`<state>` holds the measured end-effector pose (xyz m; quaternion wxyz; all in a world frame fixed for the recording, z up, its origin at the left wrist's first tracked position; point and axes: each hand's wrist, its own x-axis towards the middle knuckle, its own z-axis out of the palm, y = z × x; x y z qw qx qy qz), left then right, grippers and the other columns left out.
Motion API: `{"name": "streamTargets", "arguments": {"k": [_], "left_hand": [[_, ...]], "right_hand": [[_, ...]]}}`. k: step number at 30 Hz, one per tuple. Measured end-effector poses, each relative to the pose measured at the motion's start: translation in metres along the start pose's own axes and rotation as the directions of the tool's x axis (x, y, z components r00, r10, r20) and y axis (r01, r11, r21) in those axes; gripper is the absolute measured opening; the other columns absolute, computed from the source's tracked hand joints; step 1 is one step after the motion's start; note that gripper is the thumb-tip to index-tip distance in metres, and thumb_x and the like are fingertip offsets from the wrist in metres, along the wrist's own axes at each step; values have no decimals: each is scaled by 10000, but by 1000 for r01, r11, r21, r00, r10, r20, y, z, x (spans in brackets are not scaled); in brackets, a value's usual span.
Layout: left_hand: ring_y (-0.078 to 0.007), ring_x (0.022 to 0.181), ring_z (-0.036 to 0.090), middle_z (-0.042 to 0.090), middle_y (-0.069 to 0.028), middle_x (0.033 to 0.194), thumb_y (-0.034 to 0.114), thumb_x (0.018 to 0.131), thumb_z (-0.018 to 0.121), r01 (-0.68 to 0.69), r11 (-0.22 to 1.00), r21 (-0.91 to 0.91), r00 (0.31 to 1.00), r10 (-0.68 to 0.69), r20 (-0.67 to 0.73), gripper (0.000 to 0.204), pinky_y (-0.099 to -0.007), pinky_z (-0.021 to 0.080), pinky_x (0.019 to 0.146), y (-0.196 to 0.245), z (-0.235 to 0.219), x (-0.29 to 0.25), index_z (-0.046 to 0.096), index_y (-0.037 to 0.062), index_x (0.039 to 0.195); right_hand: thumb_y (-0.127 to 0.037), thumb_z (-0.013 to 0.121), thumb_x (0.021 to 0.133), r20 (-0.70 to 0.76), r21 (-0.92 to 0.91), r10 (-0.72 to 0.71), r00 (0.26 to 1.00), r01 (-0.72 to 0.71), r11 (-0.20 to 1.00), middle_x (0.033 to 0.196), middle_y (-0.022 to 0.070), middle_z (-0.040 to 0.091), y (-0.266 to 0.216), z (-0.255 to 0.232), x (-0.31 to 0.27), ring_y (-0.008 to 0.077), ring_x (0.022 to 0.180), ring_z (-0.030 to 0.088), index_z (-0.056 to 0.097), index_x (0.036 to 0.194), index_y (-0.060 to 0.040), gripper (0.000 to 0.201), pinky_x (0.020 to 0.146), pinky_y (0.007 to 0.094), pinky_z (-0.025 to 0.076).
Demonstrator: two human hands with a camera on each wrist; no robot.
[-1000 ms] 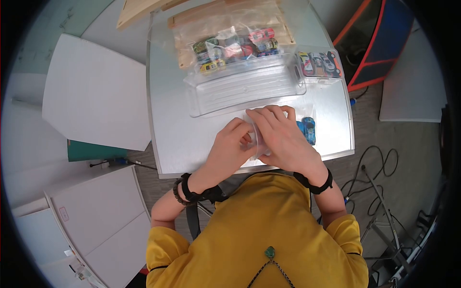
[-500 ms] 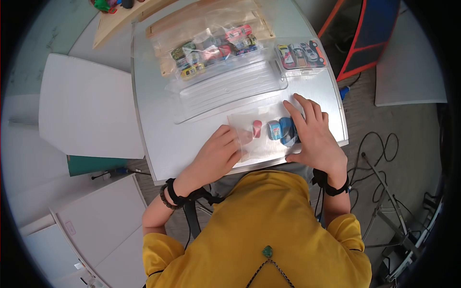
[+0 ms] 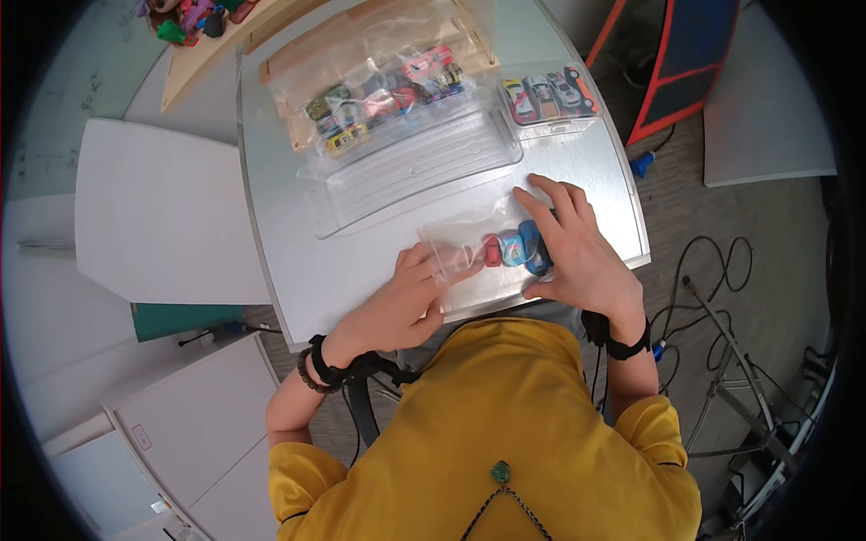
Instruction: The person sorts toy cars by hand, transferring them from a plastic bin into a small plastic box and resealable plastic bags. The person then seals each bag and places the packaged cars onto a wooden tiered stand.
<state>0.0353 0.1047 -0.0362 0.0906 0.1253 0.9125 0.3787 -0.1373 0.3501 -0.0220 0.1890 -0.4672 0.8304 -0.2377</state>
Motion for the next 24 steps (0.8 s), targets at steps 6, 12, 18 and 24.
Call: {"name": "streamTargets", "arguments": {"k": [6, 12, 18, 24], "left_hand": [[-340, 1394, 483, 527, -140, 1547, 146, 821, 873, 72, 978, -196, 956, -123, -265, 533, -478, 418, 1126, 1, 14, -21, 749, 79, 1336], [-289, 1418, 501, 499, -137, 1478, 159, 907, 879, 388, 903, -188, 793, -430, -431, 249, -461, 502, 1082, 26, 39, -17, 777, 71, 1116], [-244, 1352, 584, 479, -151, 1494, 16, 964, 800, 83, 625, -776, 692, -596, -407, 129, -396, 553, 1064, 37, 26, -7, 710, 46, 1053], [-326, 1327, 683, 546, -172, 1500, -106, 960, 723, -48, 807, -589, 796, -325, -510, 148, -407, 562, 1058, 43, -12, -3, 673, 2, 1048]], "right_hand": [[-156, 1034, 541, -11, 55, 3, 1000, -2, 999, 1631, 198, 382, 7, -3, -2, 431, 1468, 401, 392, 1629, -58, 1267, 1221, 513, 417], [-266, 946, 761, -190, 161, -19, 982, 51, 986, 1528, 189, 515, 28, -12, -1, 408, 1399, 482, 537, 1519, -41, 890, 1153, 485, 448], [-225, 743, 992, -406, 330, 86, 910, 59, 942, 1175, 168, 713, 13, -14, 14, 367, 1138, 651, 723, 1177, 2, 293, 985, 430, 515], [-162, 795, 945, -399, 453, -28, 917, 224, 863, 1091, 150, 728, -8, -8, 25, 330, 1098, 676, 729, 1202, -13, 304, 926, 416, 545]]}}
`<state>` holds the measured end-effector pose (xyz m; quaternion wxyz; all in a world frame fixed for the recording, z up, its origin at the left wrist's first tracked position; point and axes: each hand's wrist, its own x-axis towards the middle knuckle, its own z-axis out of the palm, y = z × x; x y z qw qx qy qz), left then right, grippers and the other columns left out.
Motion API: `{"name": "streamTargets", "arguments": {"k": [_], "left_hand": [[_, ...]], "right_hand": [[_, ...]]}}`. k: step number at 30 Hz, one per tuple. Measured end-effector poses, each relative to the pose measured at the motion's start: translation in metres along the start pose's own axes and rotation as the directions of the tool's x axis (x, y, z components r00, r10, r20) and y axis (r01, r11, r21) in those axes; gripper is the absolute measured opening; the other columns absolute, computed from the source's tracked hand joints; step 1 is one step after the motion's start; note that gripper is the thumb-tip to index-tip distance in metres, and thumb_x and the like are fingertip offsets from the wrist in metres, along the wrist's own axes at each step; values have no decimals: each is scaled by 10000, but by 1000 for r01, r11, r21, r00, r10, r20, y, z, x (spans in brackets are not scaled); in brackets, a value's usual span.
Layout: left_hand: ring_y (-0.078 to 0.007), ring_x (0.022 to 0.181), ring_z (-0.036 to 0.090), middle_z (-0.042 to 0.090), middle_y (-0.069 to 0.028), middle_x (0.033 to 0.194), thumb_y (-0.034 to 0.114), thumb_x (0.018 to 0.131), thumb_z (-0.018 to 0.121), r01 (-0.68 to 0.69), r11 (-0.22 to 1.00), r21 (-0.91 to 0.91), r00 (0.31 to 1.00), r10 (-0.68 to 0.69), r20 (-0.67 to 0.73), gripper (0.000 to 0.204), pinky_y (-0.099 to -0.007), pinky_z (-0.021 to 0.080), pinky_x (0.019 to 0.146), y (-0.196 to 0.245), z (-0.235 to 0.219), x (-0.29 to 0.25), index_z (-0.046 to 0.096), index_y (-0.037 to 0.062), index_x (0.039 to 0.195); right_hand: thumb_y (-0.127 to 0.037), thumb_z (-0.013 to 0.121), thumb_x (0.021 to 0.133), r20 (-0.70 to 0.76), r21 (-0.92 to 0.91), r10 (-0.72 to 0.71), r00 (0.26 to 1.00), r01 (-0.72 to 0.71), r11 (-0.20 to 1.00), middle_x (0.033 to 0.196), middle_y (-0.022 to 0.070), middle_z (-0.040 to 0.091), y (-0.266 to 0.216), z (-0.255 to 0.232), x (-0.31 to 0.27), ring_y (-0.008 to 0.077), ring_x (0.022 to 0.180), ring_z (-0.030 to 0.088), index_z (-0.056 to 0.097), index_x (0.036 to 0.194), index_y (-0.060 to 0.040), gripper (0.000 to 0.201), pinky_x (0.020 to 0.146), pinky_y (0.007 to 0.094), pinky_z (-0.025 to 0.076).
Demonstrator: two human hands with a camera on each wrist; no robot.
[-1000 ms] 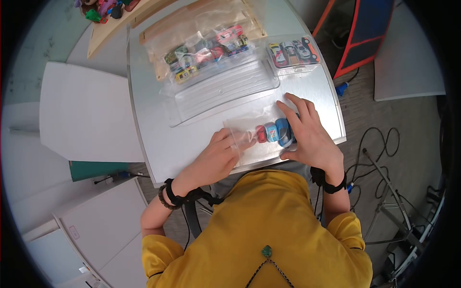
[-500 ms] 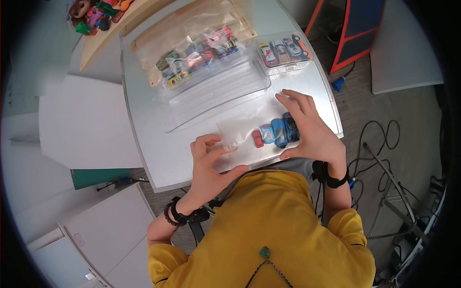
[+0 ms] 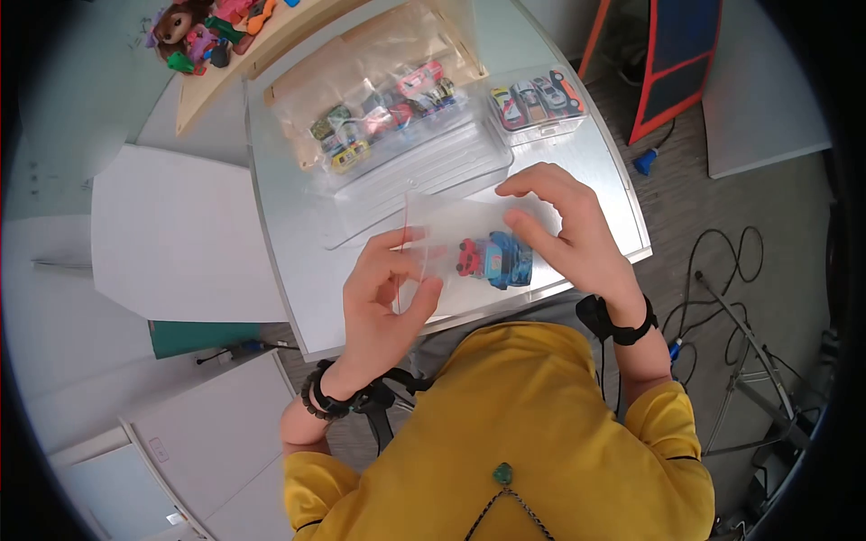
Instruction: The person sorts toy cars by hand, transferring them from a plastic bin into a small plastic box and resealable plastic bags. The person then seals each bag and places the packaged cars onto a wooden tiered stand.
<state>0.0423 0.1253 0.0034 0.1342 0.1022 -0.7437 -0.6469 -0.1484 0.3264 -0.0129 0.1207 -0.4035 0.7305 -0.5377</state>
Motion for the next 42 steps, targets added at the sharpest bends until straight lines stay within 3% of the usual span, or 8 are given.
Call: {"name": "streamTargets", "arguments": {"k": [4, 6, 9, 19, 23, 25, 38, 42], "left_hand": [[-343, 1320, 689, 572, -173, 1485, -106, 939, 743, -95, 992, 88, 989, 84, 119, 147, -422, 575, 1050, 27, -21, 35, 690, 6, 1018], [-358, 1295, 706, 609, -187, 1471, -89, 904, 784, -204, 966, 162, 926, 136, 352, 143, -447, 581, 1046, 46, -34, 57, 712, 4, 985], [-348, 1274, 720, 643, -186, 1459, -46, 878, 823, -378, 892, 247, 866, 246, 436, 138, -451, 582, 1042, 74, -48, 84, 733, 8, 968], [-221, 1066, 743, 784, -113, 1199, 28, 922, 831, -438, 884, 162, 893, 407, 192, 100, -363, 553, 967, 96, -81, 124, 747, 25, 976], [-200, 1137, 752, 788, -100, 1203, 84, 974, 817, -372, 911, 176, 928, 369, 51, 127, -339, 581, 973, 99, -81, 130, 742, 2, 1036], [-225, 1131, 774, 790, -142, 1175, 84, 1006, 789, -381, 865, -326, 924, 349, -155, 155, -328, 596, 995, 100, -66, 134, 736, -7, 1120], [-241, 923, 808, 812, -187, 1056, 138, 1073, 722, -323, 910, -260, 940, 275, -204, 259, -348, 645, 819, 61, -61, 154, 727, -87, 1201], [-149, 851, 767, 809, -122, 958, 196, 1058, 762, -275, 937, -217, 948, 226, -225, 264, -280, 591, 742, 58, -63, 154, 749, -50, 1154]], "right_hand": [[-250, 890, 879, 1, 144, -61, 998, 60, 988, 1141, 102, 749, -21, 7, 20, 253, 1128, 688, 691, 1350, -35, 555, 949, 401, 540], [-254, 900, 869, 57, 176, -66, 996, 55, 983, 1159, 91, 757, -27, 3, 32, 240, 1117, 690, 703, 1340, -37, 555, 946, 384, 534], [-212, 925, 853, 139, 223, -105, 985, 72, 972, 1147, 58, 789, -32, -2, 53, 177, 1049, 702, 767, 1247, -44, 456, 925, 322, 516], [-35, 916, 865, 132, 558, -83, 988, -5, 830, 966, 44, 791, -72, -10, 135, 95, 858, 702, 802, 1061, 19, 234, 776, 258, 555], [-60, 879, 919, -32, 471, -212, 977, 202, 859, 883, 34, 764, -83, -1, 158, 80, 800, 693, 786, 1010, 22, 154, 712, 247, 554], [-74, 869, 934, -71, 491, -218, 973, 225, 842, 869, 28, 755, -89, 4, 163, 77, 786, 689, 781, 1013, 17, 149, 691, 242, 545], [-119, 809, 1004, -106, 509, -264, 959, 280, 814, 885, 34, 754, -82, 21, 175, 68, 690, 661, 790, 1090, 42, 184, 595, 229, 503], [-109, 804, 1004, -152, 417, -205, 967, 250, 874, 908, 43, 756, -80, 21, 170, 67, 676, 646, 795, 1064, 67, 186, 578, 237, 502]]}}
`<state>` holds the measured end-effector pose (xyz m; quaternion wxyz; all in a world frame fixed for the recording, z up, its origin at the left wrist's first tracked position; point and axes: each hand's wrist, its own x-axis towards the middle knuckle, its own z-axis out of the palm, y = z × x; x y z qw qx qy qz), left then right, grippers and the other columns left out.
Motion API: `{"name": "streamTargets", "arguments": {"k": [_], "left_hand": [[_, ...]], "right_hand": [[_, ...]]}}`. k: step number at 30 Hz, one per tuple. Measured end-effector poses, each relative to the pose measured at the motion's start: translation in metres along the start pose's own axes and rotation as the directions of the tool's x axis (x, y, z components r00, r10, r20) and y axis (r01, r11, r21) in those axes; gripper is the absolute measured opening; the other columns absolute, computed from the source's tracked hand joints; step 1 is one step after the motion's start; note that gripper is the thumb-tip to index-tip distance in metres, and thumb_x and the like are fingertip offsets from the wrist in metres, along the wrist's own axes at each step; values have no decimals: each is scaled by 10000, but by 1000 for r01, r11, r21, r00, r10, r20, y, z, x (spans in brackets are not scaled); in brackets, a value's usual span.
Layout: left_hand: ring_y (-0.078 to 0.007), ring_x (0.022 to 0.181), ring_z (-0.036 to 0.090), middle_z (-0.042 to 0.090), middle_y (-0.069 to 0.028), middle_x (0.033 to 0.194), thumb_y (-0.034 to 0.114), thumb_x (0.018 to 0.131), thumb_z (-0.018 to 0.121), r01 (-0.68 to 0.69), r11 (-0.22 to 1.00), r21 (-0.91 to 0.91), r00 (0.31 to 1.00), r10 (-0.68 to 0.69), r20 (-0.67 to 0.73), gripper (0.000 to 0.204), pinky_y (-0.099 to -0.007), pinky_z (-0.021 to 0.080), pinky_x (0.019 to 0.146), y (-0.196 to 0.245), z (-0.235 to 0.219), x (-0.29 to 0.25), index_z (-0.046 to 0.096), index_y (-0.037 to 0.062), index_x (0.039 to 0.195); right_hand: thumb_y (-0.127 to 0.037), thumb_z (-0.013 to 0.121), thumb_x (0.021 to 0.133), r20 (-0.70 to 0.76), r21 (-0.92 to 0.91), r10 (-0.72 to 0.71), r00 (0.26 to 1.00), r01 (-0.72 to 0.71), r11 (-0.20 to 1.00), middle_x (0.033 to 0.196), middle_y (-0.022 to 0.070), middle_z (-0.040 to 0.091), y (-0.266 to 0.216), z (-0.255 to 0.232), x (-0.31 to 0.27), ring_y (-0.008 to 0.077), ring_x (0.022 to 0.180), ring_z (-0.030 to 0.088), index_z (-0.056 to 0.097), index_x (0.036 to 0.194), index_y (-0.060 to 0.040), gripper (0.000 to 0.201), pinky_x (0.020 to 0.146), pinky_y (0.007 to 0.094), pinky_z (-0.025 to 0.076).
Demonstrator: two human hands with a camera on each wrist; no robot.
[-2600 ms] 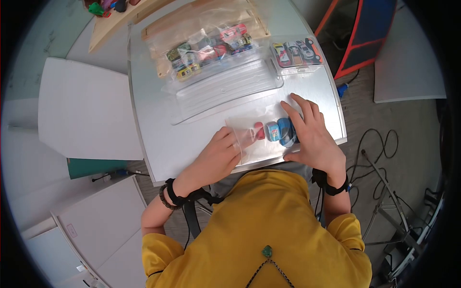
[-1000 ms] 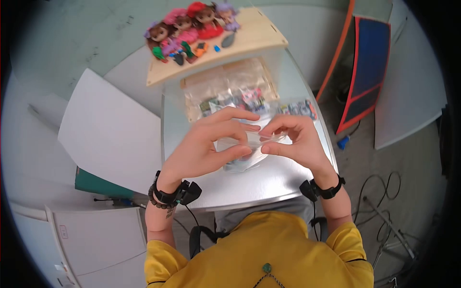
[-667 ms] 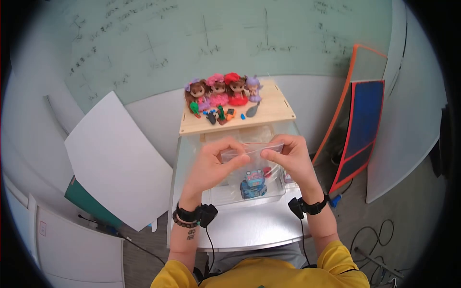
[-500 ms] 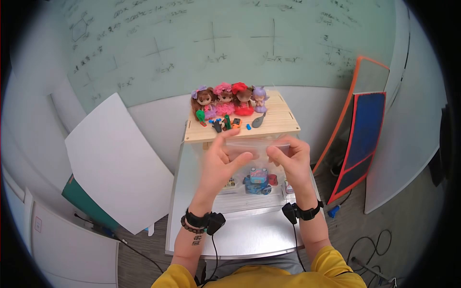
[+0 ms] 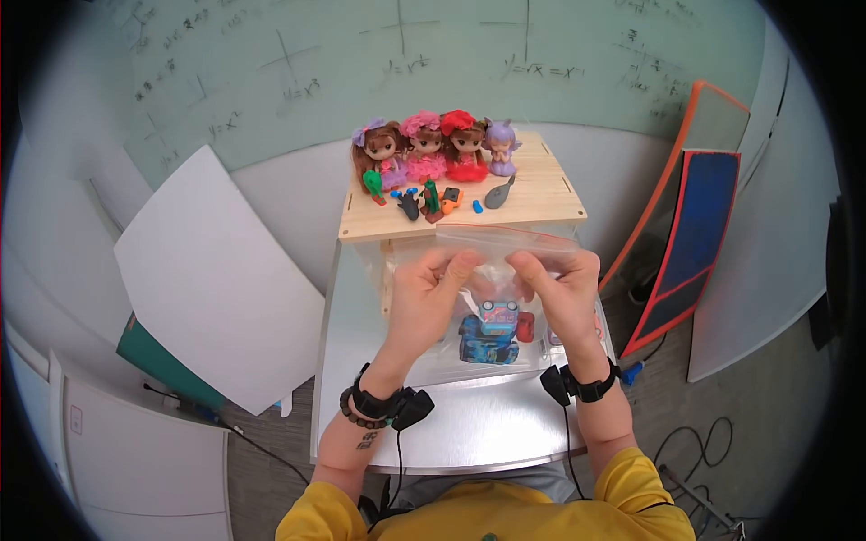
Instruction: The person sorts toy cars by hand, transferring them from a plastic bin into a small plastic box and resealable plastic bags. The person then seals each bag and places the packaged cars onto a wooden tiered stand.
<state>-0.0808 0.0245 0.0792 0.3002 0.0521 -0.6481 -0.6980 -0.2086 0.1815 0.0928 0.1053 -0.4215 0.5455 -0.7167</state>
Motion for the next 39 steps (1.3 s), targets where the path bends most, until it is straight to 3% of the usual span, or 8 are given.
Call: {"name": "streamTargets", "arguments": {"k": [4, 7, 11, 14, 16, 20, 29, 39], "left_hand": [[-67, 691, 673, 775, -27, 826, 275, 1038, 797, -127, 944, 303, 987, 150, -54, 278, -233, 519, 640, 3, 7, -1, 793, -2, 1018], [-33, 666, 633, 748, 13, 778, 286, 1022, 817, 58, 971, 232, 991, -29, -130, 289, -220, 489, 598, 7, 6, -2, 802, 7, 952], [-17, 656, 614, 735, 37, 761, 290, 1020, 819, 22, 943, 333, 989, 28, -144, 300, -216, 473, 575, 2, 2, -4, 800, -3, 955], [-26, 712, 632, 742, 37, 812, 259, 1016, 826, 29, 979, 201, 987, 3, -158, 266, -229, 495, 611, 5, 5, -5, 808, -2, 970], [-56, 763, 651, 752, 7, 899, 200, 1012, 825, -115, 993, -30, 984, 110, -138, 204, -249, 515, 663, 13, 13, -7, 824, -4, 1014], [-92, 806, 677, 759, -29, 989, 130, 987, 839, -112, 994, -19, 994, 112, -11, 162, -263, 535, 715, 20, 11, -12, 837, -2, 1082], [-125, 895, 710, 787, -71, 1002, 56, 933, 863, -305, 943, 130, 952, 301, 54, 168, -270, 550, 798, 20, 4, -8, 852, 24, 1097], [-163, 854, 699, 786, -71, 911, 15, 891, 863, -422, 871, 250, 907, 405, 119, 101, -295, 529, 781, 20, 3, -6, 848, 32, 989]], "right_hand": [[-130, 798, 1013, -39, 11, 38, 999, -38, 999, 880, 49, 754, -1, 4, -1, 74, 647, 606, 804, 1059, 68, 203, 564, 244, 465], [-154, 777, 1035, -76, -153, -27, 997, 15, 988, 858, 49, 754, -2, 7, -1, 85, 687, 598, 810, 1057, 54, 211, 613, 260, 459], [-164, 732, 1069, -110, -180, -149, 983, 128, 975, 863, 60, 756, 0, 7, -2, 97, 770, 596, 815, 1079, 36, 216, 695, 277, 466], [-161, 720, 1071, -98, -133, -129, 987, 116, 984, 874, 68, 756, 1, 7, -3, 104, 759, 588, 817, 1085, 30, 215, 693, 275, 463], [-160, 721, 1066, -15, -157, -144, 989, 140, 978, 869, 68, 748, -4, 3, -3, 111, 754, 588, 816, 1079, 29, 211, 694, 276, 464], [-120, 757, 1023, 151, -188, -90, 984, 118, 975, 864, 74, 737, -13, 4, -3, 132, 758, 612, 814, 1034, 21, 152, 694, 284, 471], [-12, 836, 889, 160, -210, -292, 943, 322, 923, 846, 98, 756, -16, -6, 2, 171, 744, 688, 819, 976, 4, 90, 683, 302, 502], [3, 829, 856, 201, -224, -292, 935, 334, 916, 823, 92, 760, -21, -7, 1, 172, 739, 705, 812, 934, 2, 80, 684, 295, 526]]}}
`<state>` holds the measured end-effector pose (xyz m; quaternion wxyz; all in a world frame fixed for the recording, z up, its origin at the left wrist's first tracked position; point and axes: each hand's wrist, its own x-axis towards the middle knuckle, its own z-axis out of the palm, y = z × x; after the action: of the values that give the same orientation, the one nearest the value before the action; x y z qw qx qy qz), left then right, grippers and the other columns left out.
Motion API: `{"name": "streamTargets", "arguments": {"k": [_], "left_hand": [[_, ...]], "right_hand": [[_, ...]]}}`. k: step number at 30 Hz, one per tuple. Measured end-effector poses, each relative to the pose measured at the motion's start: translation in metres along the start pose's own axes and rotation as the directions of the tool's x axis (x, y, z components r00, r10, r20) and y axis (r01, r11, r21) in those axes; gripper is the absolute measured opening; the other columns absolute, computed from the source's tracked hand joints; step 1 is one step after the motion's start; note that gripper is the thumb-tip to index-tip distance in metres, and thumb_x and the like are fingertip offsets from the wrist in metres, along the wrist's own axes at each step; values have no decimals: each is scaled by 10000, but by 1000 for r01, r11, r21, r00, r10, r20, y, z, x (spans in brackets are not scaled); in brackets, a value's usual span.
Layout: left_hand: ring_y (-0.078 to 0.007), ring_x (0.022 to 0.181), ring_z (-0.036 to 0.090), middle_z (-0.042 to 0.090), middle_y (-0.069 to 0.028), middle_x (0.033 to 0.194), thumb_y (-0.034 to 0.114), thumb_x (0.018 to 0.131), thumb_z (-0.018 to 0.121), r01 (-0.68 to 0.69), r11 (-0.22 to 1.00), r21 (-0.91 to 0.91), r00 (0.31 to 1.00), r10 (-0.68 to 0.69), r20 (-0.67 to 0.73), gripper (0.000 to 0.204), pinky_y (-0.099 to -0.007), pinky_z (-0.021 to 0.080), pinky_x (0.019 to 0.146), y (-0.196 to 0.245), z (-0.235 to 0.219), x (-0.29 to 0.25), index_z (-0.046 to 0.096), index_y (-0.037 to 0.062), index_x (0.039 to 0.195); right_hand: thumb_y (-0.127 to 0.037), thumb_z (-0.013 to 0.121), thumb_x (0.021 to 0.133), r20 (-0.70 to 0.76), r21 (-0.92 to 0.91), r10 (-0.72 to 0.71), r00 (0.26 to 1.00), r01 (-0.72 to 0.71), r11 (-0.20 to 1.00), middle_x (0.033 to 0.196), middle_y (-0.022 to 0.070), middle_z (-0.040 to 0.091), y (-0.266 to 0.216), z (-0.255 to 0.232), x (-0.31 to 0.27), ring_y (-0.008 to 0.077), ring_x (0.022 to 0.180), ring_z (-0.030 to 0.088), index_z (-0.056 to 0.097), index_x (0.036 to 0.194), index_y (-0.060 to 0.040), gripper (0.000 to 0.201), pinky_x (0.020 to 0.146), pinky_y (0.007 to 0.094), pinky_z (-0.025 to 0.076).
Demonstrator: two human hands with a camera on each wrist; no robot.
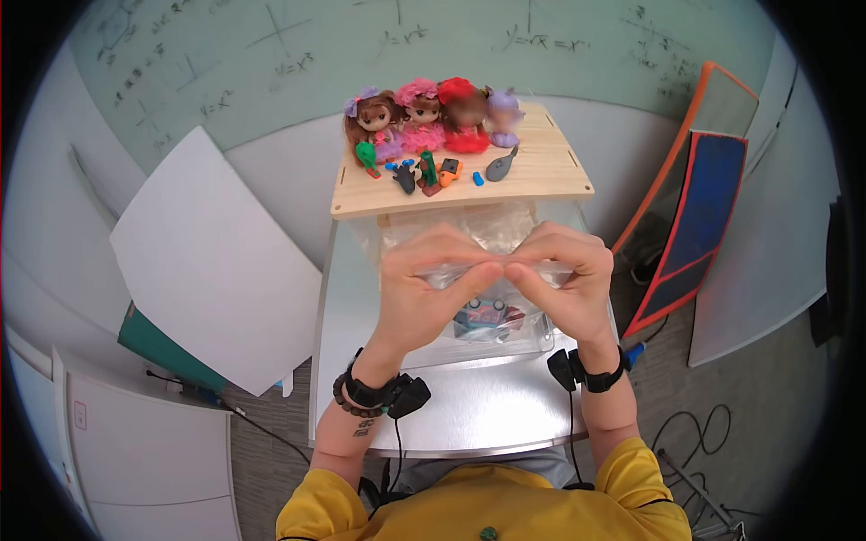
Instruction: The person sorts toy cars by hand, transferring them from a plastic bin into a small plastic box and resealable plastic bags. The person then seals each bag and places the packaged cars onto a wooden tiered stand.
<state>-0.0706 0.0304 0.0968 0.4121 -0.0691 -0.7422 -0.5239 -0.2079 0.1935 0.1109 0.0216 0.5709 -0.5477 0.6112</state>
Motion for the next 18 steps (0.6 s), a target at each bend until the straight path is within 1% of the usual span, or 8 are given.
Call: {"name": "streamTargets", "arguments": {"k": [1, 4, 8, 10, 14, 16, 17, 18], "left_hand": [[-167, 829, 681, 773, -72, 892, 18, 880, 872, -14, 1000, 3, 1000, 14, -2, 77, -297, 512, 766, 0, -1, 0, 838, 28, 948], [-171, 828, 683, 772, -68, 885, 17, 874, 873, -15, 1000, 24, 1000, 14, 10, 73, -298, 511, 766, 5, -3, -1, 830, 27, 933], [-163, 830, 707, 798, -70, 917, 17, 887, 863, -37, 999, 22, 999, 36, 36, 82, -295, 533, 752, 5, -6, -1, 843, 34, 965], [-162, 825, 712, 800, -72, 908, 30, 888, 871, -39, 997, 69, 997, 35, 62, 66, -295, 532, 733, 8, -8, 2, 838, 29, 945], [-163, 817, 714, 800, -73, 890, 36, 876, 883, 16, 1000, -13, 1000, -16, 22, 79, -296, 531, 725, 9, -21, 3, 841, 27, 941], [-163, 796, 708, 801, -70, 880, 41, 865, 891, -72, 997, 34, 997, 72, 9, 94, -295, 532, 715, 9, -22, 2, 844, 30, 946], [-163, 796, 708, 801, -70, 880, 41, 865, 891, -70, 997, 34, 998, 70, 8, 94, -295, 532, 715, 10, -20, 1, 844, 30, 946], [-162, 789, 705, 801, -70, 877, 45, 862, 894, -98, 994, 52, 995, 98, 3, 103, -294, 531, 711, 10, -16, -1, 847, 34, 952]], "right_hand": [[6, 826, 851, 8, 1, -5, 1000, 5, 1000, 823, 92, 760, -1, 0, 0, 173, 737, 705, 809, 926, 1, 77, 684, 296, 528], [14, 822, 845, 17, 2, -24, 1000, 24, 1000, 824, 94, 760, -1, 2, 0, 176, 733, 705, 803, 916, -1, 75, 684, 298, 531], [19, 825, 835, -3, 9, -58, 998, 58, 998, 827, 96, 760, -1, 4, -1, 178, 728, 701, 797, 910, 1, 82, 681, 293, 529], [20, 827, 832, -9, -3, -67, 998, 67, 998, 825, 94, 761, -2, 0, -1, 177, 730, 703, 800, 905, 0, 81, 679, 291, 529], [22, 842, 816, -22, -8, -84, 996, 84, 996, 815, 86, 769, -2, -10, 0, 178, 745, 716, 808, 889, -5, 85, 677, 287, 531], [22, 849, 807, -5, 18, -77, 997, 77, 997, 821, 88, 775, -2, -12, 2, 179, 747, 721, 814, 891, -5, 95, 677, 289, 533], [23, 857, 798, 16, 45, -72, 997, 71, 996, 827, 91, 782, -2, -12, 3, 180, 749, 725, 821, 894, -4, 106, 677, 290, 535], [23, 857, 798, 18, 47, -69, 997, 68, 997, 827, 91, 782, 0, -10, 3, 180, 749, 725, 821, 894, -4, 106, 677, 290, 535]]}}
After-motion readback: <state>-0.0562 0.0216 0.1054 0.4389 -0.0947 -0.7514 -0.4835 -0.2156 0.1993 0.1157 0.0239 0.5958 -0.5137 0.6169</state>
